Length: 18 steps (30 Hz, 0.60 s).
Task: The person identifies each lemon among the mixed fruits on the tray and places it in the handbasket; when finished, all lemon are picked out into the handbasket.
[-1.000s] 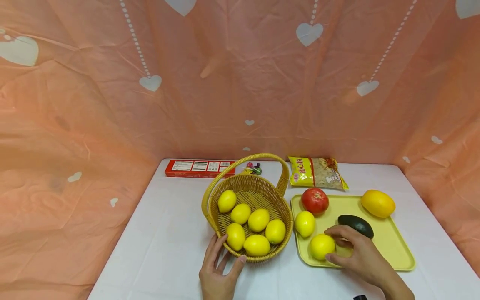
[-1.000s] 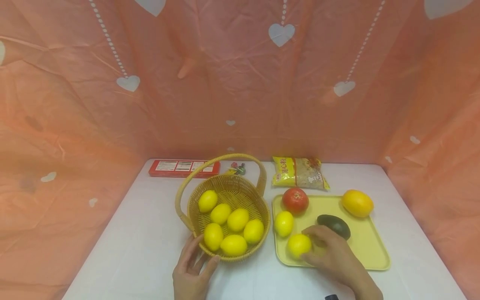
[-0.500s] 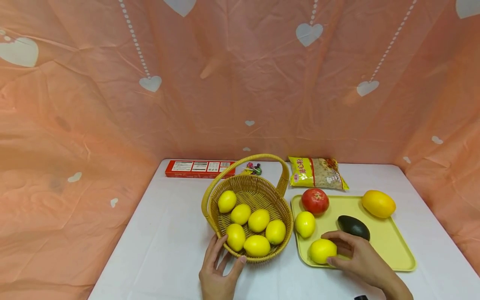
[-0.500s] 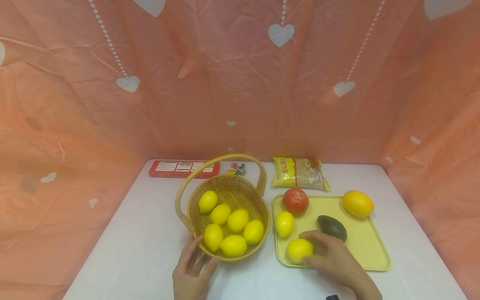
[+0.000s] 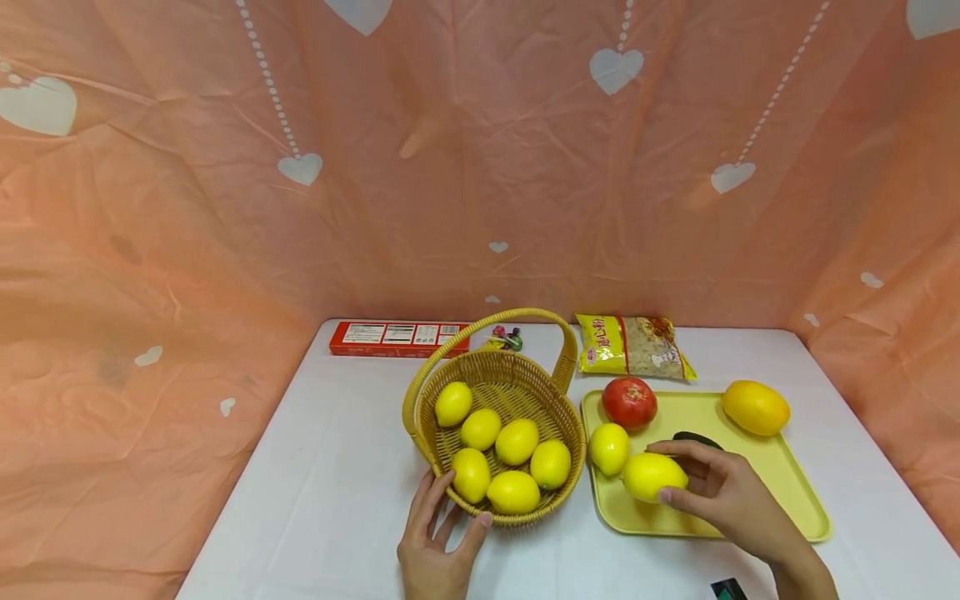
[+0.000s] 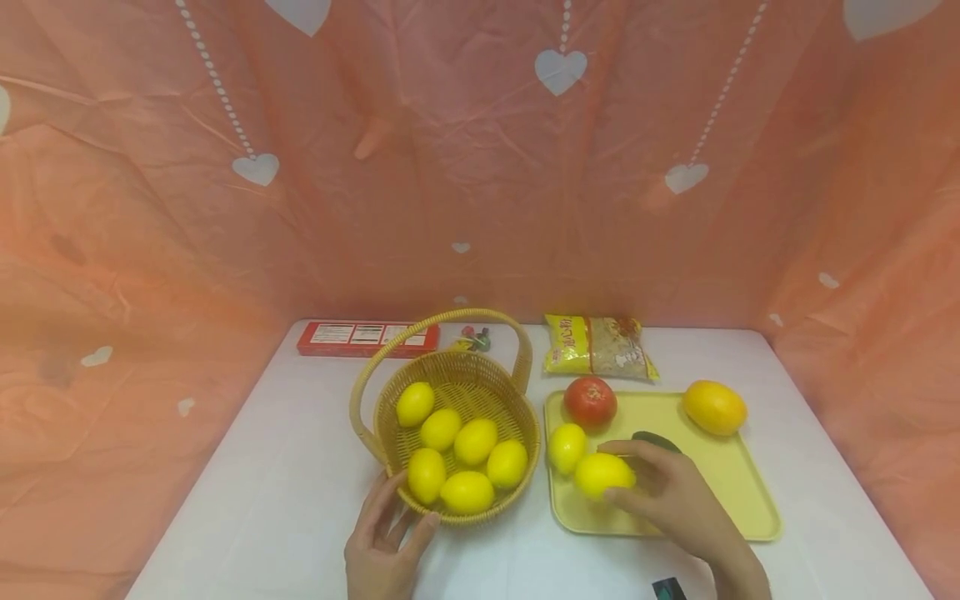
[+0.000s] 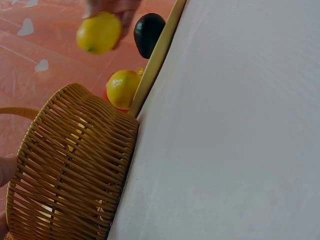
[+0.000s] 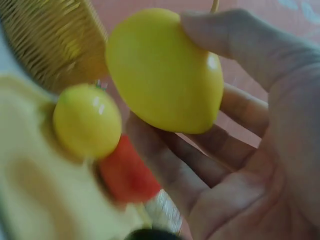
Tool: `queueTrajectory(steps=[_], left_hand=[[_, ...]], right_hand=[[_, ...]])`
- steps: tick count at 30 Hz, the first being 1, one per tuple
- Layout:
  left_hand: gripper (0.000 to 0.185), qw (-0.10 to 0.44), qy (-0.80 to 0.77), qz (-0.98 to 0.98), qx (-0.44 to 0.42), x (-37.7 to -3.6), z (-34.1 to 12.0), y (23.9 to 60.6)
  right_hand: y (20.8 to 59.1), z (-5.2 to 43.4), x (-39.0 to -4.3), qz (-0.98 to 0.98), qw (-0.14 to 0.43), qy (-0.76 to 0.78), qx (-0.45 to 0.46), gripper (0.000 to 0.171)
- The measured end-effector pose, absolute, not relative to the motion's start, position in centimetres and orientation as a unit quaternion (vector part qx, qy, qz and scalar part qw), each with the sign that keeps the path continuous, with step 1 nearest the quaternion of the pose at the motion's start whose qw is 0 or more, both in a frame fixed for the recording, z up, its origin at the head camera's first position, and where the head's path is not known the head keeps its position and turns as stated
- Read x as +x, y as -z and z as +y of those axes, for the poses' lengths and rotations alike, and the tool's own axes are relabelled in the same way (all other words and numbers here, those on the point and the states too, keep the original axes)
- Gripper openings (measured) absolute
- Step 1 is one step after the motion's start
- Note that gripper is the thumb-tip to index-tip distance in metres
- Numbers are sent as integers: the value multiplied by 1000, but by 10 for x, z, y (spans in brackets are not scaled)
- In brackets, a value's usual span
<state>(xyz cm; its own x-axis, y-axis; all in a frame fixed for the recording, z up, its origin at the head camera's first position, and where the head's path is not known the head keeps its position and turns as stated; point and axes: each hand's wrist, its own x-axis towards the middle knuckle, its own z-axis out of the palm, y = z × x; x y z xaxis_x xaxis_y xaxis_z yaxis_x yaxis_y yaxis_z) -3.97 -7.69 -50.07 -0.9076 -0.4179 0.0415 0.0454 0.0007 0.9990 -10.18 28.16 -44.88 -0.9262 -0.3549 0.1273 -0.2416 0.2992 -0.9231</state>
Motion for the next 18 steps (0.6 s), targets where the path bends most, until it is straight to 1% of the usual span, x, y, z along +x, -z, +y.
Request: queueTrajectory(steps=[3, 8, 18], left_hand=[[65, 168, 696, -686, 131, -40, -77, 500], [64, 163, 703, -679, 132, -39, -78, 497], [64, 166, 705, -677, 130, -40, -78, 498]], right_hand=[[440, 272, -109, 801, 40, 562, -203, 44], [429, 249, -124, 800, 47, 549, -237, 43], [423, 197, -145, 830, 52, 450, -325, 38]])
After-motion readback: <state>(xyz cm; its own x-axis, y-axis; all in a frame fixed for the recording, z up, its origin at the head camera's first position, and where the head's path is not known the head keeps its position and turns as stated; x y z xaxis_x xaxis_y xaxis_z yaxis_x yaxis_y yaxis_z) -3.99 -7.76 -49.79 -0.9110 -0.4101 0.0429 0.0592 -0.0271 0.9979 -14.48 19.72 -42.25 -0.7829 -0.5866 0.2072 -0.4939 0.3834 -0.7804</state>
